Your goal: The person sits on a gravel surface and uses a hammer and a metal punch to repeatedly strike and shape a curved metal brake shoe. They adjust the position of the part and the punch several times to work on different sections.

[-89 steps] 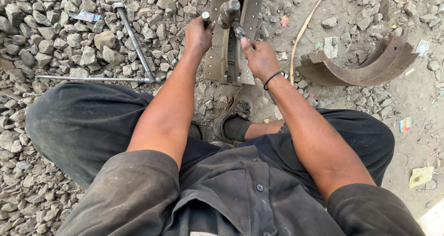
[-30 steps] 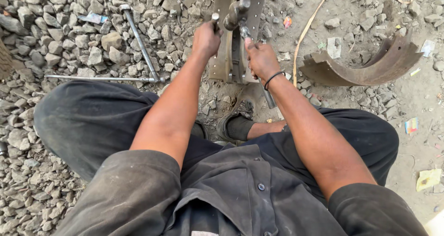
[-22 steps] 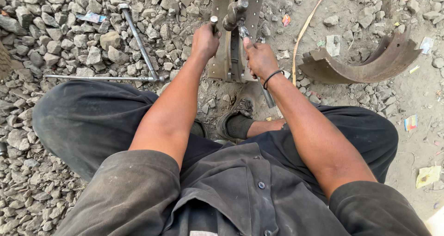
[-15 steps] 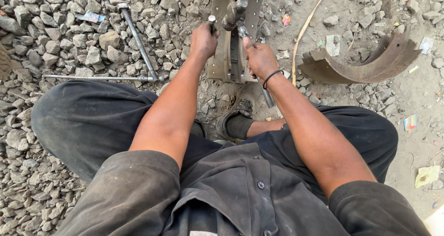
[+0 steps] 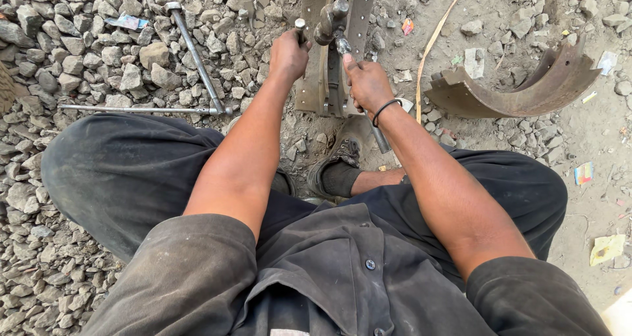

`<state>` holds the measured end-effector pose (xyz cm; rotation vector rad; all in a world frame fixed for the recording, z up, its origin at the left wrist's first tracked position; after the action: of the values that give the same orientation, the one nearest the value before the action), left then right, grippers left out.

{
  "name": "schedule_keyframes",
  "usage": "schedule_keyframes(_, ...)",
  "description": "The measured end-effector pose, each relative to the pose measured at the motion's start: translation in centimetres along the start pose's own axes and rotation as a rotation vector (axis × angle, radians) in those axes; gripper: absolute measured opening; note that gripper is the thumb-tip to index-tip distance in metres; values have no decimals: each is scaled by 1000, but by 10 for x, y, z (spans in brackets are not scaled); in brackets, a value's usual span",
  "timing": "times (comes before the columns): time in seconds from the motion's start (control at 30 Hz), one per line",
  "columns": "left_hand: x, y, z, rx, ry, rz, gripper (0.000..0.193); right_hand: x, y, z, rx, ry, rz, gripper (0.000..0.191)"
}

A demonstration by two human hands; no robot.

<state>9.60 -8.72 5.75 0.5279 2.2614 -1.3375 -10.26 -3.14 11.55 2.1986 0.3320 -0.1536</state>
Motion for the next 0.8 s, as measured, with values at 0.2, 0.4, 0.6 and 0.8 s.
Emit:
schedule_keyframes(0.2, 13, 7, 4, 10, 65, -30, 20, 0, 11, -11, -24, -15, -88, 57)
schedule_keyframes(0.4, 12, 13, 1, 201, 23, 52, 20, -15, 80, -48, -507, -22, -19, 56)
schedule_keyframes(0.6, 11, 12, 0, 284, 32, 76, 18, -36, 127, -72, -1232, -107, 213, 55)
schedule_keyframes(0.8, 15, 24, 4, 314, 20, 112, 15, -1, 50, -25, -648, -151, -514, 61)
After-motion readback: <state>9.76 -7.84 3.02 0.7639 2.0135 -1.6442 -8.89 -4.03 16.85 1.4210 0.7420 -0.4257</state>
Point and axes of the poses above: each hand's wrist, its own z-axis towards the middle knuckle, its own x-axis out of the palm, y = z × x, the point moved 2 cm from there along z, towards the middle knuckle, and after that the axes turned 2 degrees about -z, right-handed, at the moved point
